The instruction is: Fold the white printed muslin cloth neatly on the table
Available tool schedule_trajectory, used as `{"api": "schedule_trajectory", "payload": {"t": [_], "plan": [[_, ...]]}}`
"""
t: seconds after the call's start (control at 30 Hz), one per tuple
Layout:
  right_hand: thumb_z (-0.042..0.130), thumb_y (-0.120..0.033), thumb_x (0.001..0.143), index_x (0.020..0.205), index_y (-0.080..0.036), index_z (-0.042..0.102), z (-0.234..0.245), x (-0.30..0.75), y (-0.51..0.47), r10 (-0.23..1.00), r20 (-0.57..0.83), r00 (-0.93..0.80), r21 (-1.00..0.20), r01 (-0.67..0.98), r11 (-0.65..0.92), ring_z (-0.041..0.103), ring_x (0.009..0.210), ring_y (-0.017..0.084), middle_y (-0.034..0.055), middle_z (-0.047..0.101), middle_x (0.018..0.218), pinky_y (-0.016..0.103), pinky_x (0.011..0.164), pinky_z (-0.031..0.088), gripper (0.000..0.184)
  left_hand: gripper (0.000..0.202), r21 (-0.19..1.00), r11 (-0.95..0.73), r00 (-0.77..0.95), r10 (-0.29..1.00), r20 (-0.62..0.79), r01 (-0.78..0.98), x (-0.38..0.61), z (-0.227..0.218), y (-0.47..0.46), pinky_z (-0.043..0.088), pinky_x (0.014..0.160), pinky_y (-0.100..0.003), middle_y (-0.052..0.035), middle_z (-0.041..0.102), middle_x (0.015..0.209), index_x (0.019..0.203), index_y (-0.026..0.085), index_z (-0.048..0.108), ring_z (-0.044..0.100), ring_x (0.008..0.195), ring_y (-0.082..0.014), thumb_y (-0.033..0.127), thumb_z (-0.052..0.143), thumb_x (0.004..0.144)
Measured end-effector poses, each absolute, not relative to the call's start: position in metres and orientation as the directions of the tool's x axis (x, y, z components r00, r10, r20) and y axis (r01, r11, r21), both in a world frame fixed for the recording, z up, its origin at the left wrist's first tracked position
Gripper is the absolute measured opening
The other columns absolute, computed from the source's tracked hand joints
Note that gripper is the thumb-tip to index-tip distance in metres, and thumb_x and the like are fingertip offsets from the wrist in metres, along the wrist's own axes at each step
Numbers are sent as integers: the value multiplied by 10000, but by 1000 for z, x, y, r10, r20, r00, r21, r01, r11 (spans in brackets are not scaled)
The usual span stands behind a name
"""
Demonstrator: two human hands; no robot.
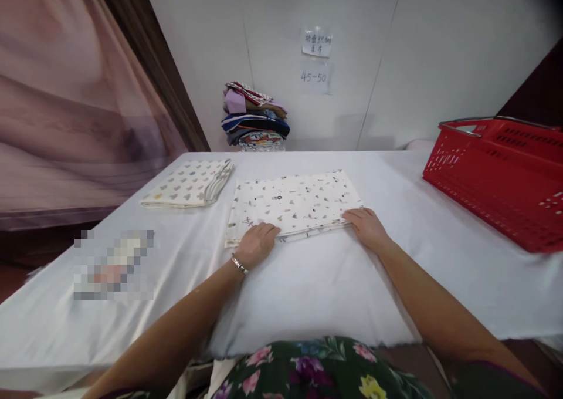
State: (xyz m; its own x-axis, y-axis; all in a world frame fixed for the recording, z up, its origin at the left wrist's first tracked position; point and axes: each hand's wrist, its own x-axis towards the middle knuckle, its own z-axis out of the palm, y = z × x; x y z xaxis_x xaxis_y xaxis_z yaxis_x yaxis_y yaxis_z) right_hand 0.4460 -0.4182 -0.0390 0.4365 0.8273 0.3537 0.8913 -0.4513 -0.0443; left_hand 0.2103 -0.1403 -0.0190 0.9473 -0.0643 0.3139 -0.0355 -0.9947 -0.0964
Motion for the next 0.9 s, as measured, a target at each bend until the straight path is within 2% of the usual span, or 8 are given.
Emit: {"api": "schedule_trajectory", "payload": {"t": [0.13, 0.3, 0.53, 0.7, 0.9], "plan": [[372, -36, 804, 1151, -245, 579, -38, 447, -425, 783, 381, 491, -40, 855, -517, 512, 1107, 202, 35, 615, 1173, 428, 968, 299, 455, 329, -47, -998, 934, -56, 354, -42, 207, -20, -139, 434, 793, -342, -78, 613, 1033, 1122, 177, 547, 532, 959, -205, 108, 440, 819], [382, -62, 811, 1125, -207, 599, -33, 446, -426, 723, 517, 459, -88, 868, -488, 523, 1074, 190, 50, 608, 1168, 373, 951, 337, 408, 443, -10, -998, 927, 47, 371, 54, 208, -18, -141, 406, 880, -375, -92, 584, 1099, 1194, 174, 503, 501, 1044, -226, 88, 475, 760], [403, -95, 790, 930, -184, 655, -32, 450, -421, 661, 550, 511, -142, 837, -529, 521, 1001, 221, 72, 620, 1055, 353, 875, 367, 301, 485, -71, -991, 964, 90, 249, 111, 220, -3, -154, 402, 789, -384, -97, 572, 1057, 1262, 180, 430, 507, 986, -242, 104, 458, 784], [388, -81, 792, 875, -177, 631, -30, 448, -416, 621, 553, 555, -180, 807, -562, 530, 912, 220, 74, 623, 925, 356, 848, 338, 274, 421, -114, -991, 966, 45, 253, 76, 228, 0, -160, 378, 780, -379, -85, 569, 1026, 1198, 198, 447, 503, 967, -234, 88, 462, 792], [387, -72, 777, 932, -173, 593, -33, 451, -416, 596, 578, 557, -188, 802, -568, 534, 891, 217, 71, 633, 924, 360, 873, 320, 276, 241, -202, -979, 971, -11, 239, 39, 241, -5, -163, 365, 732, -364, -76, 579, 960, 1033, 188, 503, 516, 910, -228, 83, 415, 836]]}}
